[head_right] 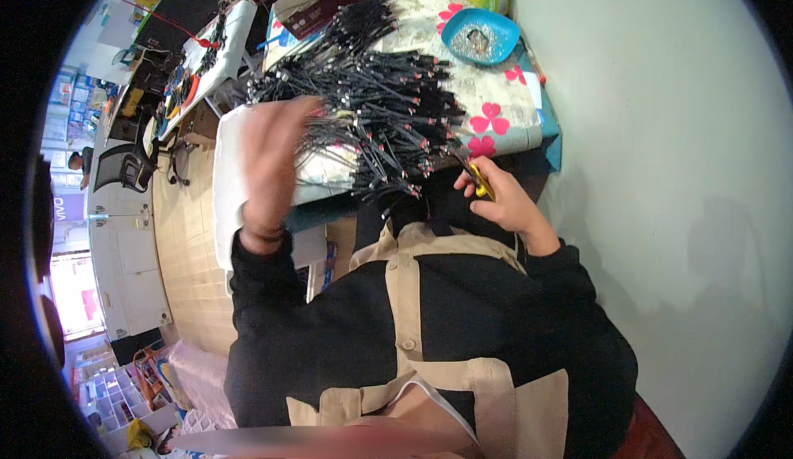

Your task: The person uses yellow-handled pliers to strip or trim the ends of black wires. They repeatedly pick individual wires from a large pile on the table, cut the ends, and place the trimmed wires back on the pile.

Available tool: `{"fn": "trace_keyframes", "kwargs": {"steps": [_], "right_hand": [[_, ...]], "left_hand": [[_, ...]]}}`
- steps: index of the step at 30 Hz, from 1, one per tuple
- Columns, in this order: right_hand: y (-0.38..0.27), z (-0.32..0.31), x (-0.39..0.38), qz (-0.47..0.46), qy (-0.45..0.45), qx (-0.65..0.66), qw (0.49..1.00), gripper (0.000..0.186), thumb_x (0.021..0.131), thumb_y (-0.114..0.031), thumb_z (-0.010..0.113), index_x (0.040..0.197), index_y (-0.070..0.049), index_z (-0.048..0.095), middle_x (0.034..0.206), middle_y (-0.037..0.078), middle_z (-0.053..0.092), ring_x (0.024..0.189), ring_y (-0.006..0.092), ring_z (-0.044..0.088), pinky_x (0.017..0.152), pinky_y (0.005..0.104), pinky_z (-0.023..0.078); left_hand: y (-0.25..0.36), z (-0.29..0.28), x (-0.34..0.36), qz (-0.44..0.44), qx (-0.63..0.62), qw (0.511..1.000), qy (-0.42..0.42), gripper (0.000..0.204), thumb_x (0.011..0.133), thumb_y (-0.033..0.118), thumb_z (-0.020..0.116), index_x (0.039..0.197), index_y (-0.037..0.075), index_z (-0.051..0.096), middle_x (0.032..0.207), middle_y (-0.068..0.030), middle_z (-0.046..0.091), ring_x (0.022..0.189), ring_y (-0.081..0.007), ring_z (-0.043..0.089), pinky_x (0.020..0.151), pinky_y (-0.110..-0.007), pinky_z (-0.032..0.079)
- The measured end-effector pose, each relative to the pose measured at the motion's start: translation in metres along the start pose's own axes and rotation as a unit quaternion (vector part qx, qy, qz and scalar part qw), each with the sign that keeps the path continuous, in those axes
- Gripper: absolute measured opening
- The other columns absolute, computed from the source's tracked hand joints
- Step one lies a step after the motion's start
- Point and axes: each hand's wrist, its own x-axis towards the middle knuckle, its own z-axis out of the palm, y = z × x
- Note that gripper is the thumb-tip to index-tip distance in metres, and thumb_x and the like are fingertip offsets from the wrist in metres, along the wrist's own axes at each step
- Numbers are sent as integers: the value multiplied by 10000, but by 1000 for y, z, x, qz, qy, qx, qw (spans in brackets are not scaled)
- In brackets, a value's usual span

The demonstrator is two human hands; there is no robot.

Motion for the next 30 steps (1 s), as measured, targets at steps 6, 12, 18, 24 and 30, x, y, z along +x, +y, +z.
{"fn": "trace_keyframes", "kwargs": {"steps": [6, 12, 18, 24, 30], "right_hand": [[-13, -22, 6, 30, 8, -28, 999, 592, 692, -79, 607, 1261, -10, 459, 1099, 104, 600, 933, 163, 556, 874, 306, 459], [-23, -46, 28, -3, 35, 105, 994, 669, 716, -41, 603, 1355, 15, 412, 1098, 116, 593, 940, 165, 546, 899, 315, 442], [-42, -60, 64, 2, 47, 109, 993, 488, 730, -43, 587, 1204, -7, 477, 1091, 95, 581, 971, 145, 528, 906, 300, 426], [-53, -72, 100, -18, 69, 162, 984, 450, 751, -42, 593, 1186, 5, 492, 1092, 102, 589, 966, 152, 544, 917, 306, 429], [-59, -84, 166, -33, 99, 182, 978, 400, 803, -87, 622, 1173, 38, 537, 1053, 87, 607, 976, 161, 579, 884, 297, 464]], "left_hand": [[4, 105, 27, -4, -117, 959, -259, 450, 841, 331, 683, 1227, 113, 607, 1109, -75, 549, 1052, -269, 513, 867, -388, 426], [-93, 173, 83, -12, -198, 977, -80, 206, 843, 101, 659, 1040, 43, 666, 949, -134, 614, 947, -345, 563, 863, -427, 452], [-154, 289, 114, -79, -19, 964, -253, 184, 829, 166, 673, 972, 64, 727, 957, -114, 625, 967, -332, 567, 877, -422, 469], [-161, 296, 109, -72, -102, 971, -206, 160, 833, 170, 677, 925, 54, 737, 962, -114, 669, 965, -325, 580, 907, -421, 459], [-108, 239, 136, -253, -388, 875, -140, 137, 938, 101, 607, 1009, -3, 660, 743, -109, 697, 656, -169, 682, 611, -294, 520]]}}
